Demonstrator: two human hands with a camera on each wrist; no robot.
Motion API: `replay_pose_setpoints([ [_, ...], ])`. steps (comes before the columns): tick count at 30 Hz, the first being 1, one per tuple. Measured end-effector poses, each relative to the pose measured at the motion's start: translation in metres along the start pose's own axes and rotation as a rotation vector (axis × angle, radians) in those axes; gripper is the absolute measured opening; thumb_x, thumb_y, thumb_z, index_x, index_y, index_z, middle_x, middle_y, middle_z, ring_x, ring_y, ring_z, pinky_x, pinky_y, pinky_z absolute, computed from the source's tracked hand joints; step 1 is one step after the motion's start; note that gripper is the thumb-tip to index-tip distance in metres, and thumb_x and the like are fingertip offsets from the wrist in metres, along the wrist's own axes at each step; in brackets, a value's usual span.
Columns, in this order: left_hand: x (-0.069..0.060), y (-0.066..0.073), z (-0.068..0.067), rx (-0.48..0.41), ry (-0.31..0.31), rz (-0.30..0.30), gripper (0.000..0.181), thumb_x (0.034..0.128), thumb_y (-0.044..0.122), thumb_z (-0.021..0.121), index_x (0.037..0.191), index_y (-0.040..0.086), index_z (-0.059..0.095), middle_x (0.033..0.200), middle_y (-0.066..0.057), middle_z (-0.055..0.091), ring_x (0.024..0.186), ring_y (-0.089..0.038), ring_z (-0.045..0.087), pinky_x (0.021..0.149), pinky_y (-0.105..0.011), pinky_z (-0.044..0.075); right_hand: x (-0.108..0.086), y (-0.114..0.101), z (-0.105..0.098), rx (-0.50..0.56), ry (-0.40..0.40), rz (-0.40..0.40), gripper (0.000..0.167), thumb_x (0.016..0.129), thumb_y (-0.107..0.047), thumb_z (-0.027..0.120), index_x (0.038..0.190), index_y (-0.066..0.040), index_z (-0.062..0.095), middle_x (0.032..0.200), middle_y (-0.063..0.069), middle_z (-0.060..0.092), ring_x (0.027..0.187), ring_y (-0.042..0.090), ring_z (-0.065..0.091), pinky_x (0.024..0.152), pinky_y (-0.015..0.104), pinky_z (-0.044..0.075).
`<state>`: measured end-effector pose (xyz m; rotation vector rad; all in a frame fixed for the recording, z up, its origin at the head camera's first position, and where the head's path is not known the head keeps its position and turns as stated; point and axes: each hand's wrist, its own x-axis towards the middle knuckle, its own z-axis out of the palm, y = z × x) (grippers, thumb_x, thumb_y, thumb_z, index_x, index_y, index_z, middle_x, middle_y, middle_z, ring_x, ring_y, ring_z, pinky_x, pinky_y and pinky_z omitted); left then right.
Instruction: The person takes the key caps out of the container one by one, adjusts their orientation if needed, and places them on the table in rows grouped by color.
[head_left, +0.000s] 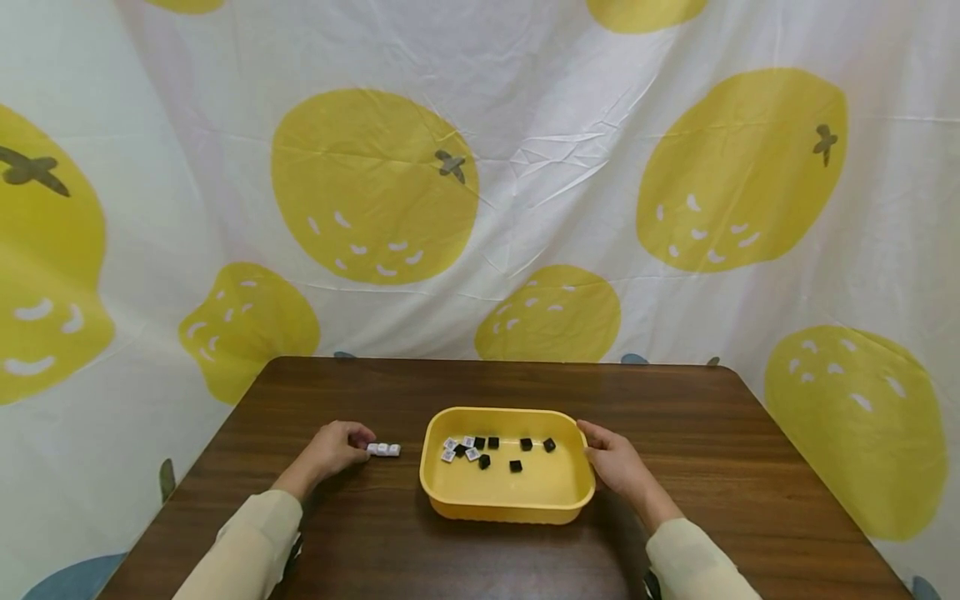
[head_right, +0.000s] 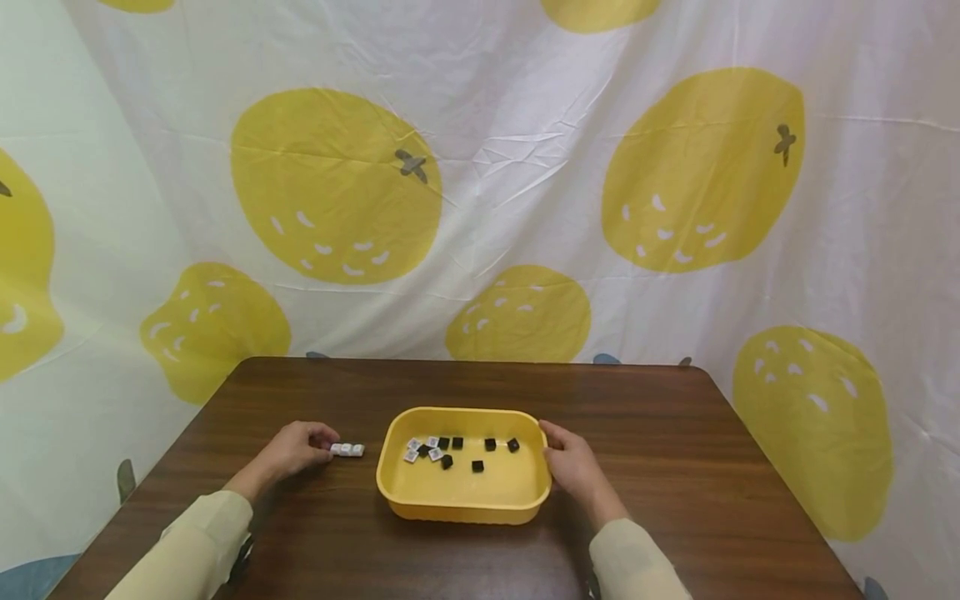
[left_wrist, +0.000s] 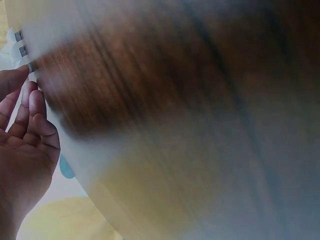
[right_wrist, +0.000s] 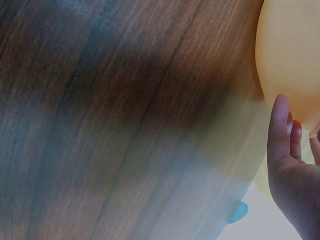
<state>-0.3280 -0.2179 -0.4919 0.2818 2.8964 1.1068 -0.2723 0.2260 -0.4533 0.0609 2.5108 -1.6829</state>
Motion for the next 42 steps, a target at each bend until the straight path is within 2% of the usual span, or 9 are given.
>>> replay_pose_setpoints([
  [4,-0.001,0.000,-0.001,-0.015,-0.008,-0.024,0.022,0.0807,-0.001,0.075,0.102,0.004,0.072,0.085,-0.001,0.062,0.080,-0.016,0.056,0.071,-0.033,0.047,0.000,0.000,0.001,0.005,-0.001,-0.002,0.050,0.099,0.002,0.043,0.149,0.002,0.040,0.107,0.023,0.054,0.075,0.026,0.060,0.061,0.036,0.054],
  [7,-0.001,-0.001,-0.004,-0.019,-0.004,-0.016,0.024,0.0810,0.000,0.074,0.104,0.004,0.071,0.087,-0.002,0.063,0.081,-0.017,0.056,0.072,-0.035,0.048,0.000,0.000,0.001,0.014,0.002,-0.002,0.050,0.099,0.003,0.043,0.149,0.002,0.040,0.105,0.023,0.053,0.075,0.026,0.060,0.061,0.037,0.055],
  [12,0.002,0.006,-0.008,-0.038,0.040,0.002,0.027,0.0851,0.006,0.074,0.112,0.002,0.070,0.096,-0.004,0.067,0.089,-0.020,0.060,0.078,-0.040,0.050,0.000,-0.001,0.000,0.008,0.001,0.003,0.050,0.099,0.002,0.043,0.149,0.002,0.040,0.102,0.021,0.051,0.075,0.026,0.060,0.062,0.038,0.055],
  [16,0.008,0.024,-0.009,-0.072,0.075,0.017,0.031,0.0891,0.011,0.073,0.118,0.001,0.068,0.100,-0.005,0.068,0.093,-0.021,0.062,0.079,-0.040,0.052,0.001,-0.001,0.000,-0.005,-0.005,0.000,0.049,0.100,0.001,0.043,0.149,0.001,0.039,0.106,0.022,0.052,0.075,0.026,0.060,0.063,0.038,0.055],
  [19,0.013,0.045,-0.006,-0.100,0.090,0.063,0.032,0.0898,0.013,0.073,0.119,0.001,0.068,0.100,-0.005,0.068,0.091,-0.022,0.062,0.076,-0.038,0.052,0.001,-0.001,-0.001,-0.012,-0.011,-0.007,0.049,0.101,0.000,0.044,0.150,0.002,0.038,0.106,0.023,0.052,0.076,0.025,0.060,0.064,0.038,0.055],
  [25,0.017,0.090,0.011,-0.162,0.087,0.095,0.028,0.0888,0.015,0.075,0.115,0.007,0.070,0.098,-0.002,0.067,0.087,-0.018,0.060,0.074,-0.036,0.052,0.001,-0.001,0.000,-0.031,-0.007,-0.022,0.049,0.100,0.000,0.044,0.149,0.003,0.039,0.102,0.021,0.053,0.070,0.024,0.058,0.061,0.036,0.053],
  [30,0.018,0.118,0.031,-0.163,0.062,0.130,0.027,0.0895,0.017,0.074,0.114,0.007,0.071,0.100,-0.004,0.066,0.086,-0.018,0.057,0.075,-0.035,0.051,0.001,-0.001,0.000,-0.025,-0.004,-0.011,0.050,0.100,0.001,0.044,0.149,0.002,0.039,0.105,0.023,0.054,0.071,0.024,0.059,0.060,0.036,0.054],
  [37,0.015,0.139,0.060,-0.158,0.018,0.221,0.028,0.0888,0.013,0.073,0.115,0.002,0.070,0.102,-0.012,0.066,0.088,-0.019,0.058,0.077,-0.037,0.050,0.001,-0.001,0.000,-0.029,-0.012,0.005,0.050,0.100,-0.001,0.044,0.150,0.001,0.038,0.116,0.027,0.054,0.078,0.026,0.062,0.063,0.035,0.054],
  [42,0.015,0.146,0.072,-0.062,0.023,0.245,0.026,0.0828,0.006,0.073,0.108,-0.002,0.070,0.098,-0.016,0.066,0.087,-0.023,0.059,0.076,-0.039,0.050,0.002,-0.001,0.000,-0.027,-0.011,0.003,0.050,0.100,0.000,0.044,0.150,0.001,0.038,0.118,0.027,0.054,0.076,0.025,0.061,0.063,0.035,0.054],
])
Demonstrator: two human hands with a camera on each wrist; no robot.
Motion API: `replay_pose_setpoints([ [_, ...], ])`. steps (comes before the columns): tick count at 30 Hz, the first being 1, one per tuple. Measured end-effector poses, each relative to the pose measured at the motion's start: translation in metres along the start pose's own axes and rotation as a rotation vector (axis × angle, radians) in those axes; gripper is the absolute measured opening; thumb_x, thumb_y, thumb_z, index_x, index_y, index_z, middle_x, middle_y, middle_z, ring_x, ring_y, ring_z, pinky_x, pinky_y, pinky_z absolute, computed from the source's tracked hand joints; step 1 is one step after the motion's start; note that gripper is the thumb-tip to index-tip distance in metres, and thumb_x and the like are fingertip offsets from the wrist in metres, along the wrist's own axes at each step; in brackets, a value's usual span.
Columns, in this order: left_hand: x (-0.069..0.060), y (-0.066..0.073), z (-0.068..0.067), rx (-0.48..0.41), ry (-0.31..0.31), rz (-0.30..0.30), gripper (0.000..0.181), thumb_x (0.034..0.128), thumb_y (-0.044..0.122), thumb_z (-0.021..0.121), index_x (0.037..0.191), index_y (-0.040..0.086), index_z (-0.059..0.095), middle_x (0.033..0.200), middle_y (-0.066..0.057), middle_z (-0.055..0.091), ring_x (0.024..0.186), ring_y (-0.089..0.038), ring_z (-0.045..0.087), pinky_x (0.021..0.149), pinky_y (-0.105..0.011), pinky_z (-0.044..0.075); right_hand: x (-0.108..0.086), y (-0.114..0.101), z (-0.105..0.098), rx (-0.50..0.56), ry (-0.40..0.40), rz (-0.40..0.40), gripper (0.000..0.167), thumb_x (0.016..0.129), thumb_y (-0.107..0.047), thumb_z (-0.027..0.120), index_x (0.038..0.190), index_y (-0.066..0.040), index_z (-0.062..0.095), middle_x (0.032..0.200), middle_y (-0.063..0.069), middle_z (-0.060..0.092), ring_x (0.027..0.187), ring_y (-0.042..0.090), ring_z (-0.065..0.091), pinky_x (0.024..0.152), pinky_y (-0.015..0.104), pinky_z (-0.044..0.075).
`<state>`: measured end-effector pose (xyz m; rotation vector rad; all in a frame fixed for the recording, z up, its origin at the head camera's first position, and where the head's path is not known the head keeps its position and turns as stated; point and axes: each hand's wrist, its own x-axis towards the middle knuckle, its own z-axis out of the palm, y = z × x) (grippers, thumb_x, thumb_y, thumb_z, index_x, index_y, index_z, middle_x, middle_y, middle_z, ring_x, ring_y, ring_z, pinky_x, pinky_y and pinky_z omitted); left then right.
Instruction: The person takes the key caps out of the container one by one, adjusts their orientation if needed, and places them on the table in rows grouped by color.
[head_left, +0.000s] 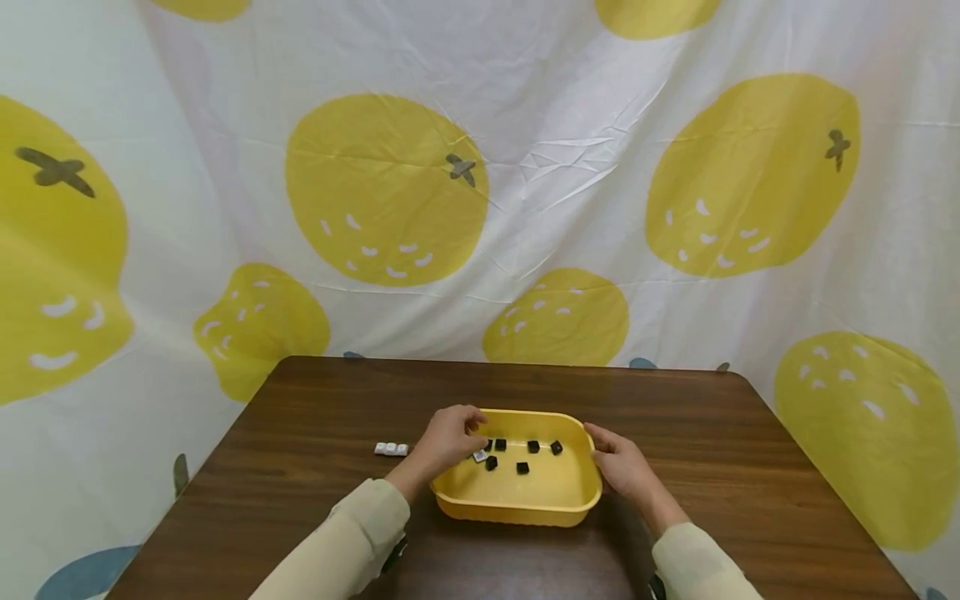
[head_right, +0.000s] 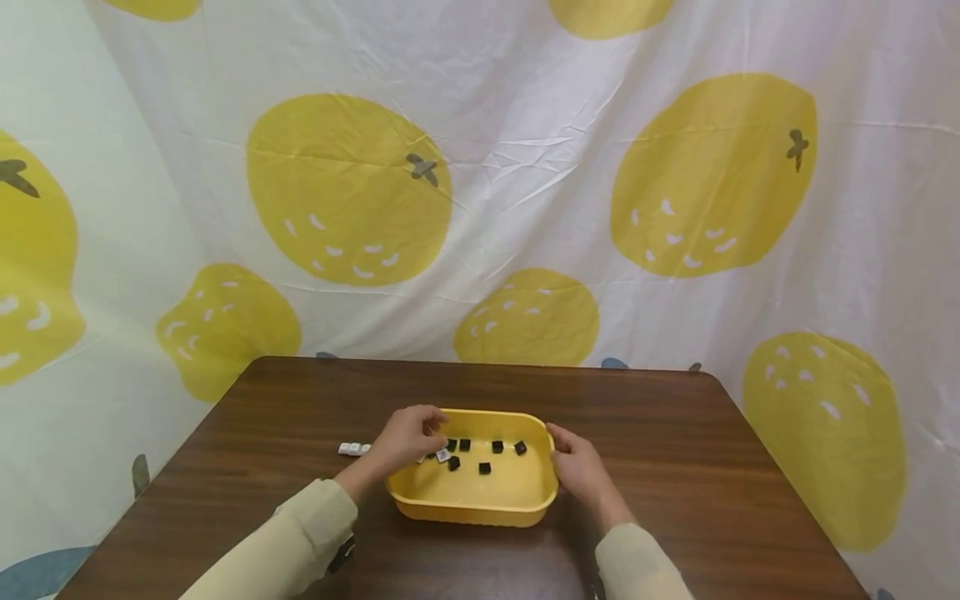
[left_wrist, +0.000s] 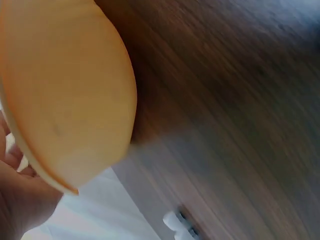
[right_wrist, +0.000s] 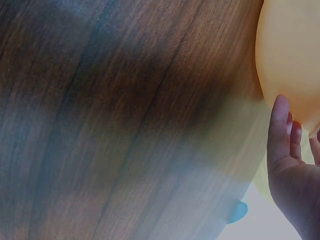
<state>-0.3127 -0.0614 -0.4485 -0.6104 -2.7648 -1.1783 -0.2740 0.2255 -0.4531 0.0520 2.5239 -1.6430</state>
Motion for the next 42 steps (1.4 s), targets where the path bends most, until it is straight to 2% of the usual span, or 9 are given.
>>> replay_pose_setpoints([
  [5,0.003,0.001,0.011,0.105,-0.012,-0.023,0.024,0.0786,0.001,0.072,0.103,-0.002,0.072,0.094,-0.014,0.068,0.083,-0.024,0.060,0.075,-0.040,0.051,0.001,0.002,0.000,-0.015,0.001,0.004,0.051,0.100,-0.001,0.044,0.151,-0.001,0.038,0.119,0.026,0.054,0.077,0.024,0.060,0.064,0.036,0.053],
  [9,0.010,-0.003,0.020,0.224,-0.053,-0.079,0.023,0.0768,0.000,0.071,0.100,0.000,0.073,0.093,-0.010,0.069,0.078,-0.020,0.059,0.074,-0.039,0.052,0.001,0.003,0.000,-0.018,0.003,0.003,0.051,0.100,0.000,0.044,0.151,0.000,0.038,0.122,0.028,0.053,0.082,0.025,0.061,0.065,0.036,0.055],
  [12,0.013,-0.003,0.025,0.339,-0.088,-0.129,0.007,0.0765,0.000,0.070,0.080,0.006,0.069,0.077,-0.001,0.062,0.066,-0.015,0.051,0.063,-0.033,0.048,0.000,0.003,0.000,-0.018,0.008,0.000,0.050,0.100,0.000,0.044,0.150,0.000,0.039,0.117,0.026,0.054,0.076,0.024,0.060,0.064,0.037,0.054],
  [16,0.012,-0.001,0.028,0.477,-0.093,-0.119,0.030,0.0788,0.003,0.066,0.058,0.013,0.047,0.060,0.002,0.039,0.056,-0.014,0.035,0.054,-0.030,0.034,-0.001,0.002,0.001,-0.007,0.014,-0.009,0.050,0.099,0.000,0.045,0.149,0.000,0.041,0.111,0.023,0.054,0.071,0.024,0.059,0.061,0.039,0.055],
  [20,0.010,0.000,0.031,0.557,-0.101,-0.075,0.033,0.0848,0.008,0.067,0.058,0.014,0.048,0.063,0.000,0.044,0.060,-0.015,0.041,0.062,-0.033,0.041,-0.002,0.002,0.001,0.003,0.012,0.005,0.050,0.100,0.000,0.045,0.150,-0.001,0.040,0.115,0.024,0.053,0.079,0.026,0.062,0.063,0.037,0.056],
  [26,0.010,-0.002,0.034,0.544,-0.101,-0.032,0.033,0.0859,0.009,0.069,0.058,0.013,0.051,0.067,-0.001,0.047,0.065,-0.016,0.042,0.066,-0.033,0.040,-0.001,0.000,0.001,0.003,0.017,0.010,0.051,0.099,0.001,0.045,0.150,-0.001,0.040,0.107,0.022,0.053,0.072,0.024,0.059,0.061,0.037,0.054],
  [31,0.010,-0.003,0.035,0.520,-0.110,-0.045,0.039,0.0882,0.010,0.069,0.055,0.013,0.048,0.067,-0.001,0.045,0.064,-0.016,0.040,0.065,-0.032,0.037,0.000,0.000,0.002,0.011,0.017,0.011,0.050,0.100,0.000,0.045,0.149,-0.001,0.041,0.104,0.020,0.053,0.071,0.023,0.058,0.060,0.036,0.054],
  [36,0.011,-0.003,0.033,0.507,-0.134,-0.067,0.032,0.0877,0.011,0.069,0.060,0.011,0.054,0.070,-0.003,0.047,0.066,-0.017,0.043,0.066,-0.032,0.039,0.001,0.001,0.002,0.011,0.017,0.008,0.050,0.099,0.001,0.045,0.149,0.000,0.041,0.106,0.022,0.054,0.072,0.024,0.059,0.059,0.036,0.054],
  [42,0.011,-0.005,0.031,0.480,-0.122,-0.044,0.035,0.0852,0.009,0.069,0.056,0.012,0.050,0.064,0.000,0.041,0.062,-0.014,0.038,0.062,-0.029,0.035,0.001,0.001,0.002,0.020,0.011,0.012,0.050,0.100,0.000,0.045,0.150,-0.001,0.040,0.107,0.022,0.053,0.071,0.024,0.059,0.058,0.035,0.054],
])
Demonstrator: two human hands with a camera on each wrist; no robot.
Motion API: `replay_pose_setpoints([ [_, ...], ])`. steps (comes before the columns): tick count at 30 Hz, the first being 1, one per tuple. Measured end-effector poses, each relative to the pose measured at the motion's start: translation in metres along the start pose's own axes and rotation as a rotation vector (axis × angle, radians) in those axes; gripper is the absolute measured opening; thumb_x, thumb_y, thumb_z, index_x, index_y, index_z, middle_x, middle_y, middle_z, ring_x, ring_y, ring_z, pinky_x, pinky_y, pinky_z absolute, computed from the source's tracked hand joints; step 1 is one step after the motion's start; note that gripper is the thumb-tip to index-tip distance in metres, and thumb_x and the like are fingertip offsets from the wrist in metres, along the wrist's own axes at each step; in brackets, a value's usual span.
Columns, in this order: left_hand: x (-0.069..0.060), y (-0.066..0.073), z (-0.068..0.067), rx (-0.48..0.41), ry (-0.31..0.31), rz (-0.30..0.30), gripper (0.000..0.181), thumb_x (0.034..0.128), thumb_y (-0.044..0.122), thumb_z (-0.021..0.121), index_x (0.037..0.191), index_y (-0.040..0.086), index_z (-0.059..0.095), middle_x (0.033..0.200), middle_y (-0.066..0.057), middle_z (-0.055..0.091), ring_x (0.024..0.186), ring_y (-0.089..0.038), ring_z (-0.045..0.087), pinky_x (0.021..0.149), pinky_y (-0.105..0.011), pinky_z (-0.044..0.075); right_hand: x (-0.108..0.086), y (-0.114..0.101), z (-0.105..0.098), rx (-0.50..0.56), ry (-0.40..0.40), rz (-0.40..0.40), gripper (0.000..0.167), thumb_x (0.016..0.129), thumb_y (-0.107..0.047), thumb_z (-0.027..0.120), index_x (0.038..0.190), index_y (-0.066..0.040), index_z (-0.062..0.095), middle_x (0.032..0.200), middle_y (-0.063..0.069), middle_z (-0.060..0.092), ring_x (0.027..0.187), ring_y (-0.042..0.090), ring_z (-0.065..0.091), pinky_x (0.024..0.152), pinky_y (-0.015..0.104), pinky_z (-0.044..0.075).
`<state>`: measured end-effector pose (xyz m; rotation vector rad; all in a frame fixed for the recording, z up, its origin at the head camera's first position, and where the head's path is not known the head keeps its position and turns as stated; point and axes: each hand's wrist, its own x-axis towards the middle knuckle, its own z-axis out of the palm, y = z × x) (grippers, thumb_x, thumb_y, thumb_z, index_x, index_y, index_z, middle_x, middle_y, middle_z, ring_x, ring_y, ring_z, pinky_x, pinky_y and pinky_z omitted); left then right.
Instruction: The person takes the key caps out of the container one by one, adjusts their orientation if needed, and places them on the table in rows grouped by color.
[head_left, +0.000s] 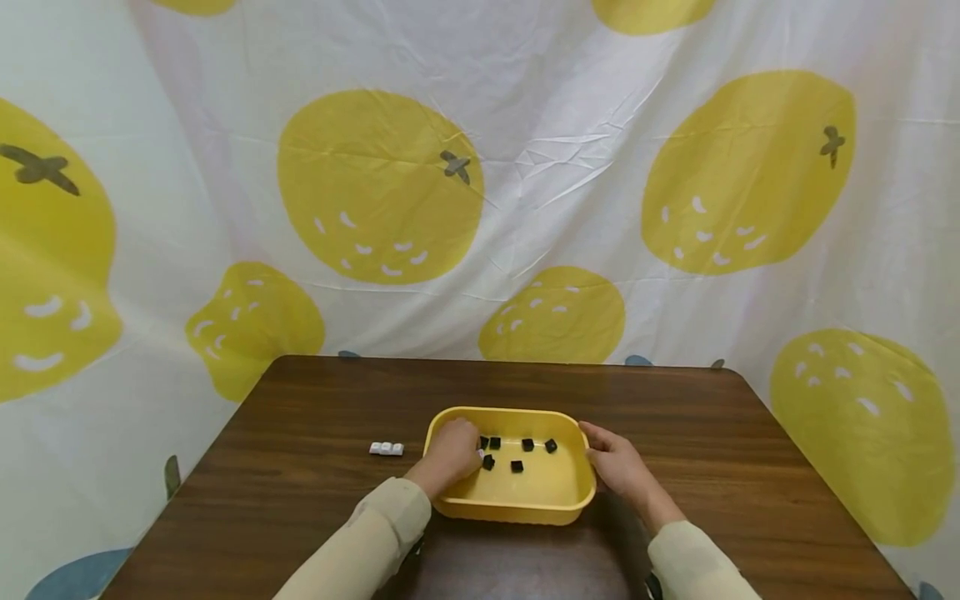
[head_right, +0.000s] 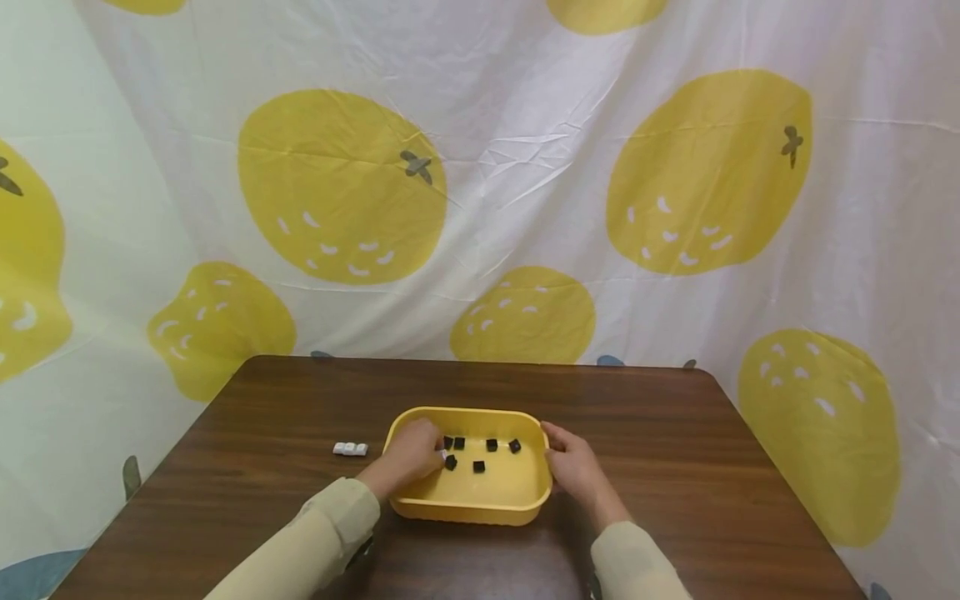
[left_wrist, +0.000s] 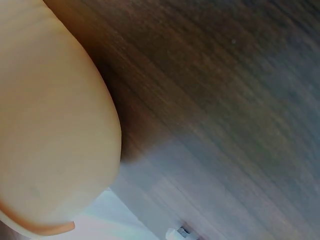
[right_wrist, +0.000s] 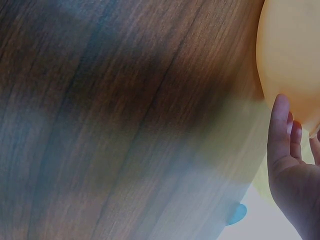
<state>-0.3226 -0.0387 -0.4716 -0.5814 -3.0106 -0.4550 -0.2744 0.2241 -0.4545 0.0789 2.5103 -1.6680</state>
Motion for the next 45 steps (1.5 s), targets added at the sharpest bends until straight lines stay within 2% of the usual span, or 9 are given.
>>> replay_pose_setpoints([
  [5,0.001,-0.001,-0.001,-0.105,0.027,0.005,0.040,0.0807,0.005,0.067,0.053,0.015,0.041,0.055,0.004,0.029,0.052,-0.012,0.029,0.052,-0.026,0.026,0.000,0.000,0.000,-0.008,0.002,0.006,0.050,0.100,0.000,0.045,0.150,-0.001,0.040,0.108,0.022,0.054,0.070,0.024,0.058,0.058,0.034,0.053],
  [8,0.001,-0.001,-0.004,-0.189,0.038,-0.002,0.025,0.0787,0.005,0.070,0.061,0.011,0.053,0.057,0.005,0.040,0.051,-0.011,0.037,0.051,-0.025,0.032,0.000,0.000,0.000,-0.012,0.003,0.009,0.051,0.100,0.000,0.044,0.150,-0.002,0.040,0.107,0.021,0.053,0.070,0.024,0.057,0.058,0.034,0.053],
  [11,0.001,-0.002,-0.006,-0.255,0.046,-0.003,0.009,0.0778,0.006,0.073,0.077,0.007,0.063,0.066,0.002,0.054,0.057,-0.012,0.047,0.053,-0.026,0.041,0.000,0.000,0.000,-0.015,-0.002,0.007,0.050,0.100,0.000,0.044,0.151,-0.002,0.039,0.106,0.021,0.052,0.072,0.024,0.057,0.059,0.034,0.053],
  [15,0.000,-0.003,-0.009,-0.317,0.053,0.027,0.014,0.0786,0.005,0.074,0.086,0.007,0.063,0.072,0.000,0.057,0.061,-0.014,0.050,0.055,-0.029,0.043,-0.001,0.000,0.000,-0.010,-0.003,0.006,0.050,0.101,0.000,0.044,0.151,-0.002,0.039,0.107,0.021,0.053,0.073,0.025,0.058,0.059,0.034,0.053],
  [24,-0.005,-0.003,-0.015,-0.444,0.047,0.084,0.011,0.0818,0.007,0.077,0.089,0.008,0.069,0.075,0.002,0.060,0.067,-0.010,0.053,0.061,-0.027,0.046,-0.003,-0.001,0.000,0.016,0.000,0.001,0.050,0.100,0.002,0.044,0.150,0.000,0.039,0.107,0.023,0.053,0.073,0.025,0.060,0.060,0.037,0.055],
  [30,-0.005,-0.005,-0.018,-0.484,0.055,0.123,0.007,0.0859,0.007,0.075,0.093,0.008,0.073,0.078,0.002,0.064,0.070,-0.010,0.055,0.063,-0.027,0.047,-0.003,-0.002,0.000,0.012,0.000,-0.008,0.049,0.100,0.001,0.044,0.149,0.001,0.039,0.109,0.023,0.054,0.077,0.024,0.061,0.061,0.038,0.056],
  [33,-0.006,-0.006,-0.021,-0.497,0.053,0.104,0.007,0.0896,0.015,0.073,0.095,0.011,0.073,0.080,0.002,0.065,0.070,-0.010,0.056,0.063,-0.028,0.048,-0.002,-0.002,0.000,0.016,0.000,-0.012,0.049,0.100,0.001,0.044,0.149,0.001,0.039,0.109,0.024,0.054,0.077,0.024,0.061,0.062,0.038,0.056],
  [38,-0.009,-0.006,-0.027,-0.551,0.050,0.056,0.011,0.0959,0.022,0.067,0.098,0.013,0.073,0.082,-0.006,0.068,0.064,-0.012,0.056,0.057,-0.030,0.048,-0.003,-0.002,0.001,0.022,0.005,-0.017,0.050,0.099,0.003,0.044,0.148,0.003,0.040,0.108,0.024,0.054,0.077,0.025,0.062,0.062,0.038,0.056],
  [45,-0.012,-0.012,-0.031,-0.556,0.047,0.046,0.008,0.0945,0.020,0.069,0.096,0.013,0.073,0.083,0.001,0.067,0.066,-0.014,0.060,0.057,-0.029,0.049,-0.004,-0.003,0.001,0.015,0.004,-0.015,0.049,0.099,0.002,0.044,0.149,0.002,0.040,0.112,0.025,0.054,0.078,0.025,0.062,0.063,0.039,0.057],
])
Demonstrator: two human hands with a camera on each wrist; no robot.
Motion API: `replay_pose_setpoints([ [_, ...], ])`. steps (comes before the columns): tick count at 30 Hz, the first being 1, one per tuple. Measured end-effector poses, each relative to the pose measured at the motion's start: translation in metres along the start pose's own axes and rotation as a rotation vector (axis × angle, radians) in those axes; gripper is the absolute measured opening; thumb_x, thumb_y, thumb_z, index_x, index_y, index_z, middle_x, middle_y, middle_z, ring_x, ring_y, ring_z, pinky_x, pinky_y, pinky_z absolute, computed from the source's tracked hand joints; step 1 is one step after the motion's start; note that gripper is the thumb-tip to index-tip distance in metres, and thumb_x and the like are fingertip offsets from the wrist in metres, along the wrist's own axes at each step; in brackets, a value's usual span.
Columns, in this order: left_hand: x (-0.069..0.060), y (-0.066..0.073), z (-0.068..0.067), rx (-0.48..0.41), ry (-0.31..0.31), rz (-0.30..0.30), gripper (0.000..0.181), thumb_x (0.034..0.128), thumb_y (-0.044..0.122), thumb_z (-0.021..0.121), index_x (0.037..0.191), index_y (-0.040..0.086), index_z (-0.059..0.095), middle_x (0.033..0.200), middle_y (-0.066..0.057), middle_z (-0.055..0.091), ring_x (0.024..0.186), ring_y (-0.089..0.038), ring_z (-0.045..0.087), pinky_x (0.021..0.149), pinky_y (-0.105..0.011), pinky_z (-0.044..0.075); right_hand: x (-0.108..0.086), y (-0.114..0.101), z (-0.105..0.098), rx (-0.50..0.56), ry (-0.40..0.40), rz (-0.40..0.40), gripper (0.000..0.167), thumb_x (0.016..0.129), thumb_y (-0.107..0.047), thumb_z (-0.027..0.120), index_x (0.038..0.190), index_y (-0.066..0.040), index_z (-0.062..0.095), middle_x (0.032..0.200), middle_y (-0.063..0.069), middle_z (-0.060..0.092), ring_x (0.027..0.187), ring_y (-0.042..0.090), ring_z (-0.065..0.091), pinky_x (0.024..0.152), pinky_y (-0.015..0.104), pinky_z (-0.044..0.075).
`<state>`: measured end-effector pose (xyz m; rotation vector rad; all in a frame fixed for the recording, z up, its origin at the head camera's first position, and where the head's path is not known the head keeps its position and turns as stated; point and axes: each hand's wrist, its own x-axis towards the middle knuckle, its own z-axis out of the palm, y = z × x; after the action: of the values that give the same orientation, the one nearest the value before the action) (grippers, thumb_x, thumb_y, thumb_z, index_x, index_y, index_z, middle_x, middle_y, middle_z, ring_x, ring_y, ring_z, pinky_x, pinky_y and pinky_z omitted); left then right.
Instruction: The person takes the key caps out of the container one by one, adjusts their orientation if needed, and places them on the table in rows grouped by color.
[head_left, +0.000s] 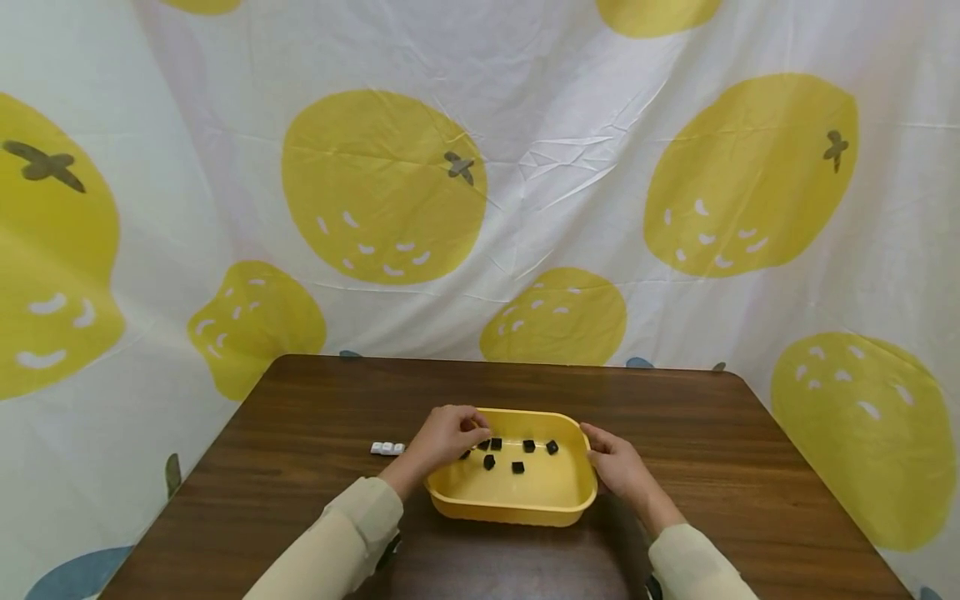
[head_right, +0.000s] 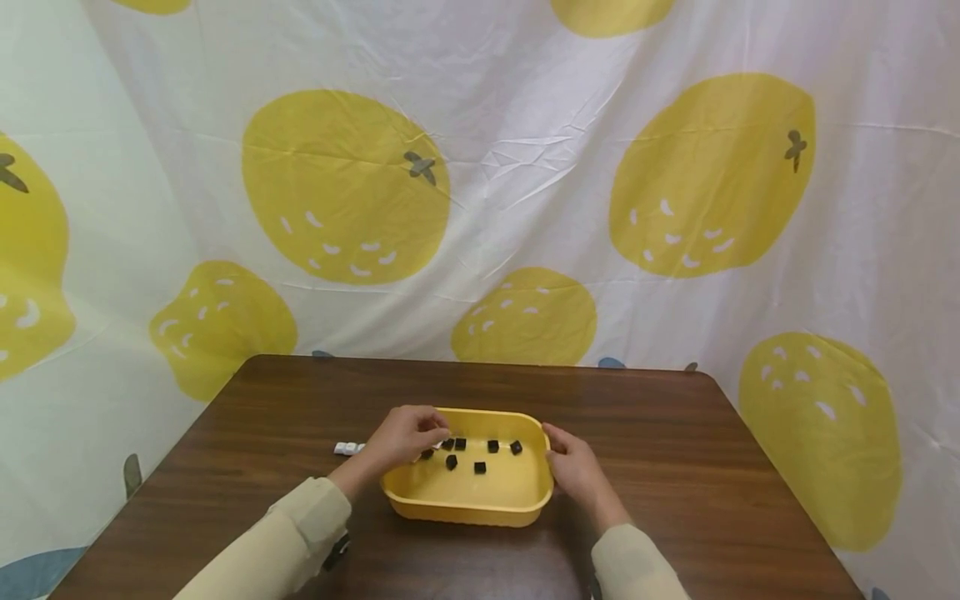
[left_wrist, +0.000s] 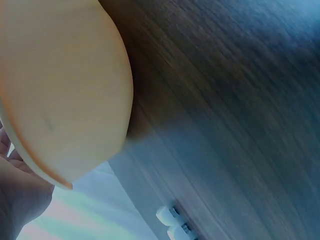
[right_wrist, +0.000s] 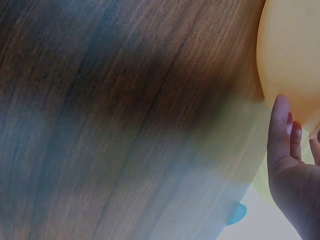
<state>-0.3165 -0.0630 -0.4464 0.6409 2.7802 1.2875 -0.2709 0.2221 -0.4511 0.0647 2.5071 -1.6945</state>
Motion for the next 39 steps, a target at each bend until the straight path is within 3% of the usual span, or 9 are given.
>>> replay_pose_setpoints([
  [4,-0.002,-0.003,-0.005,-0.035,-0.017,-0.013,0.014,0.0946,0.020,0.069,0.103,0.010,0.073,0.085,-0.001,0.068,0.071,-0.023,0.064,0.057,-0.031,0.051,0.000,0.000,0.000,-0.012,-0.005,-0.002,0.049,0.100,0.002,0.044,0.149,0.002,0.039,0.109,0.024,0.053,0.074,0.024,0.060,0.061,0.038,0.055],
  [9,-0.003,-0.009,-0.014,0.004,-0.002,0.016,0.032,0.0925,0.019,0.071,0.119,0.001,0.070,0.092,-0.001,0.067,0.081,-0.018,0.062,0.067,-0.031,0.052,0.001,0.001,0.000,-0.017,-0.005,-0.006,0.050,0.100,0.002,0.044,0.149,0.002,0.039,0.109,0.023,0.052,0.074,0.024,0.059,0.061,0.037,0.055],
  [11,-0.003,-0.012,-0.018,0.018,0.016,0.025,0.032,0.0915,0.018,0.072,0.119,0.001,0.070,0.093,-0.001,0.067,0.082,-0.014,0.060,0.070,-0.031,0.051,0.001,0.001,0.000,-0.017,-0.005,-0.008,0.050,0.100,0.002,0.044,0.149,0.003,0.039,0.110,0.024,0.053,0.075,0.024,0.060,0.061,0.037,0.055],
  [15,-0.005,-0.017,-0.027,0.006,0.073,0.013,0.024,0.0908,0.015,0.073,0.111,0.003,0.074,0.092,0.000,0.066,0.081,-0.015,0.058,0.069,-0.032,0.050,0.002,0.001,0.000,-0.021,-0.002,-0.011,0.050,0.099,0.002,0.044,0.149,0.003,0.039,0.111,0.024,0.054,0.073,0.024,0.060,0.060,0.036,0.055],
  [22,-0.012,-0.030,-0.049,-0.012,0.197,-0.072,0.018,0.0887,0.016,0.076,0.106,0.009,0.076,0.092,0.001,0.062,0.081,-0.016,0.056,0.070,-0.033,0.049,0.002,0.001,0.000,-0.012,-0.003,-0.011,0.050,0.099,0.002,0.043,0.149,0.003,0.039,0.118,0.027,0.054,0.076,0.024,0.062,0.061,0.037,0.056],
  [26,-0.020,-0.043,-0.064,-0.005,0.237,-0.091,0.022,0.0885,0.015,0.075,0.109,0.006,0.074,0.096,-0.002,0.066,0.085,-0.019,0.059,0.073,-0.035,0.051,0.002,0.002,0.000,-0.010,-0.003,-0.010,0.050,0.099,0.003,0.043,0.149,0.003,0.039,0.118,0.028,0.053,0.078,0.025,0.062,0.061,0.038,0.056],
  [32,-0.032,-0.070,-0.085,0.041,0.241,-0.125,0.027,0.0907,0.013,0.073,0.116,0.004,0.071,0.104,-0.008,0.068,0.092,-0.024,0.062,0.075,-0.038,0.053,0.001,0.002,0.001,0.006,0.001,-0.006,0.050,0.099,0.003,0.043,0.149,0.003,0.039,0.118,0.027,0.054,0.078,0.026,0.063,0.062,0.038,0.056],
  [39,-0.046,-0.099,-0.106,0.110,0.248,-0.149,0.026,0.0900,0.009,0.072,0.114,-0.002,0.071,0.098,-0.011,0.069,0.090,-0.027,0.062,0.075,-0.041,0.052,0.001,0.001,0.000,0.012,-0.007,0.000,0.050,0.100,0.002,0.043,0.149,0.002,0.039,0.119,0.027,0.053,0.077,0.025,0.063,0.062,0.038,0.056],
])
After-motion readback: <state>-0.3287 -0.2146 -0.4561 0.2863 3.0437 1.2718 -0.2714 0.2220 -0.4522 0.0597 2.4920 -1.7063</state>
